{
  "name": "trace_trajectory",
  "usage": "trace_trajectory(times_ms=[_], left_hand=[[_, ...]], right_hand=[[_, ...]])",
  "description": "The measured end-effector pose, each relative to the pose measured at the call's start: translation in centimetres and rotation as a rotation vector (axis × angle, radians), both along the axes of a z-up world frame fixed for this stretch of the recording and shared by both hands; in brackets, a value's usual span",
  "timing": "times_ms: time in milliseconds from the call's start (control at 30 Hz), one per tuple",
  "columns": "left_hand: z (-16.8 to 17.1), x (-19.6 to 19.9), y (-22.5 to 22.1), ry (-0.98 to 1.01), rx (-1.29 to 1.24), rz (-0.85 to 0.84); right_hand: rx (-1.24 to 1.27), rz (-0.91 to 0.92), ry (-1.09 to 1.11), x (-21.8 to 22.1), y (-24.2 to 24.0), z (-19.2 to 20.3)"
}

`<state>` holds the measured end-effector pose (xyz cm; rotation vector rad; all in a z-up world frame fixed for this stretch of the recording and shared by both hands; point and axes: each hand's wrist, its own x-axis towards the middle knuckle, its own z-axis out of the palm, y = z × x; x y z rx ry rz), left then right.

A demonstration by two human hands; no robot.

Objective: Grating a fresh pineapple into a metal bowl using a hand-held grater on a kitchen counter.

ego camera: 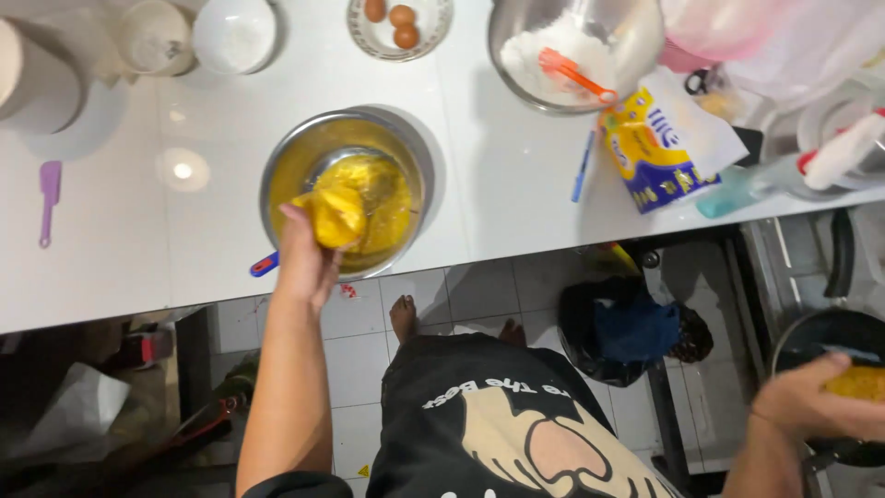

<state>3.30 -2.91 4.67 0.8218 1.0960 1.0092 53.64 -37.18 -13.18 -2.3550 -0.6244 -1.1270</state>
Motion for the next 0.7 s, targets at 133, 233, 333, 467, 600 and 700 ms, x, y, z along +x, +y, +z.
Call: trace_trajectory(times_ms=[133, 233, 333, 467, 600, 700], left_hand=[[-0.7, -1.3, 0.7, -0.138, -0.087, -0.265], [-2.6, -2.2, 2.1, -0.046, -0.068, -0.309], [-2.4, -2.8, 3.7, -0.147, 0.051, -0.394], [-3.7, -7.0, 6.8, 0.089, 0.207, -0.479], [-7.5, -9.2, 10.2, 0.563, 0.354, -0.686], [-2.7, -12.0, 11.4, 0.904, 0.412, -0.815]], right_hand=[[0.462, 1.014, 1.077, -18.6, 14.0, 9.8], [0.314, 1.271, 1.748, -29.2, 23.3, 13.1], [0.243, 1.342, 2.167, -35.9, 29.7, 14.4], [0.342, 1.350, 2.174, -41.4, 33.8, 15.7], [0.584, 1.228, 2.281, -44.0, 35.4, 16.3], [0.602, 1.132, 2.289, -43.6, 35.4, 14.1]])
